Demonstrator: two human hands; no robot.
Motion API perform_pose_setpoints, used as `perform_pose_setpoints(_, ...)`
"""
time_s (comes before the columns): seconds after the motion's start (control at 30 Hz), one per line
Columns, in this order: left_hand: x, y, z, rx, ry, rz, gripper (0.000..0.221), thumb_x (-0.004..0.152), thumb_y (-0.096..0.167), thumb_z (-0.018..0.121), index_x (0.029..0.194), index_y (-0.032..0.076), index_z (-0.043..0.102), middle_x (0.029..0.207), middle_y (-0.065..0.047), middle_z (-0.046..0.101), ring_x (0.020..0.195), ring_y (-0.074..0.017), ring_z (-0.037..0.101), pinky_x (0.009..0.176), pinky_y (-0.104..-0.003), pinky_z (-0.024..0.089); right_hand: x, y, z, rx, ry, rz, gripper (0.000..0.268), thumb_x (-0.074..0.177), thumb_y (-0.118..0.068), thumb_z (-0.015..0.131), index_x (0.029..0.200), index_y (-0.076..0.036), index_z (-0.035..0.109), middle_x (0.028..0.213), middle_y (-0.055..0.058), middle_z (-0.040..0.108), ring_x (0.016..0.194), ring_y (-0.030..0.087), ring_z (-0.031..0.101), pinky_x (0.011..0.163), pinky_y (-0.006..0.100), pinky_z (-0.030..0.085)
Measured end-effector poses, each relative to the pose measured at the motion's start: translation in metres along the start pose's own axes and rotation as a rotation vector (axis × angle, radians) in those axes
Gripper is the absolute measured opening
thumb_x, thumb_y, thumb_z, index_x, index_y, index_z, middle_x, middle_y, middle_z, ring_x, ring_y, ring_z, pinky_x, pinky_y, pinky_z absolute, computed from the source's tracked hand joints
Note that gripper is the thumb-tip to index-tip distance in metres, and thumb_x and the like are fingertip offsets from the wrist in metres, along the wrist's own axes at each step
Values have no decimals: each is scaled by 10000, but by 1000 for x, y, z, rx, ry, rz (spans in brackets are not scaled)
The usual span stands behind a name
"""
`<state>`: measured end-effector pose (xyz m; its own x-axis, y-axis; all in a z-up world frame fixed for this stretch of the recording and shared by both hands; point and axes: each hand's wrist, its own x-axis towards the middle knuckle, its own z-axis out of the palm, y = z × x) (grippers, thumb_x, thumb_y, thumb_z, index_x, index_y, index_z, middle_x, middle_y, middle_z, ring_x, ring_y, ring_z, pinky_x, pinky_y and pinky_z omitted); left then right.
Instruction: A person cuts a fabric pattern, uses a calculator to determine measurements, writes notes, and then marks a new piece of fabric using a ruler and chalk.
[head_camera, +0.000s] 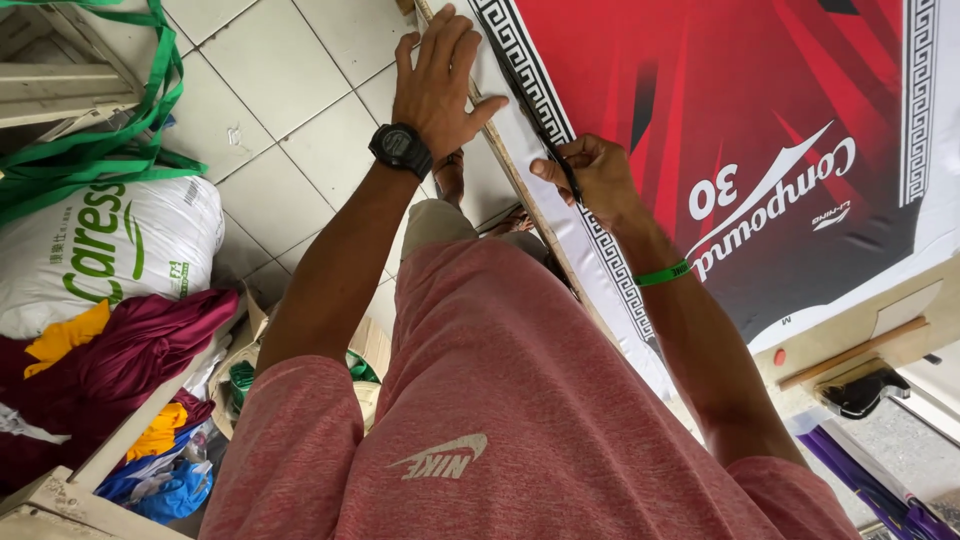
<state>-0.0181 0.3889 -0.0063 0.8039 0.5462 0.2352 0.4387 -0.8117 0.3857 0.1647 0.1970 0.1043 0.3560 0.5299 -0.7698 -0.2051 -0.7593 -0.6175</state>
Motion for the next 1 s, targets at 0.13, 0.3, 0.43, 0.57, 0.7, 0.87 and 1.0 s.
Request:
perform_pose_setpoints(0.13, 1, 0, -2, -43, 31, -1, 886, 944, 584, 1048, 1457, 46, 565, 1528, -157, 598, 1513, -352, 469, 1109, -580, 427, 19, -10, 14, 2, 15, -13, 560, 797, -422, 995, 957, -131, 544, 640, -49, 544, 535, 55, 471, 468, 224, 396)
perform_pose_setpoints(0.3, 0, 0, -5, -63, 12, 20, 646, 1043, 570, 899, 1360, 53, 679, 1542, -160, 541, 1537, -354, 396, 1100, -626, 416, 27, -9, 9, 74, 12, -17, 495, 792, -199, 1045, 867, -106, 565, 591, -7, 560, 472, 83, 509, 410, 229, 432)
perform_pose_setpoints(0.43, -3, 0, -3, -77, 29, 21, 628, 1055, 581, 871, 1337, 47, 700, 1549, -169, 555, 1538, -369, 405, 1094, -627, 430, 26, -33, 22, -107, -6, -14, 548, 802, -447, 990, 1004, -128, 594, 647, -30, 598, 523, 57, 493, 483, 236, 386)
perform_pose_setpoints(0.57, -3, 1, 0, -87, 3, 8, 619, 1051, 574, 867, 1338, 50, 707, 1566, -165, 538, 1541, -370, 392, 1110, -641, 404, 42, -25, 22, 14, -26, -97, 496, 801, -305, 1037, 919, -109, 597, 591, -8, 587, 431, 77, 491, 403, 241, 362)
perform_pose_setpoints(0.7, -3, -1, 3, -68, 15, 16, 596, 1072, 569, 814, 1326, 40, 711, 1560, -180, 539, 1540, -380, 399, 1100, -667, 409, 31, -53, 27, -26, -32, -27, 510, 808, -360, 1016, 949, -116, 591, 617, -20, 601, 474, 71, 493, 439, 229, 417)
perform_pose_setpoints(0.87, -3, 1, 2, -61, 1, 3, 560, 1096, 568, 747, 1319, 56, 702, 1545, -167, 554, 1547, -368, 378, 1108, -680, 414, 59, -49, 35, 22, -29, -121, 542, 785, -363, 1031, 906, -91, 579, 566, 19, 575, 407, 104, 498, 369, 265, 367)
perform_pose_setpoints(1.0, 0, -2, 4, -61, -61, -8, 641, 998, 540, 865, 1373, 50, 692, 1556, -176, 562, 1548, -376, 377, 1131, -692, 403, 50, -67, 32, -5, -68, -61, 546, 781, -359, 1023, 963, -65, 601, 651, 43, 627, 473, 113, 583, 387, 240, 456)
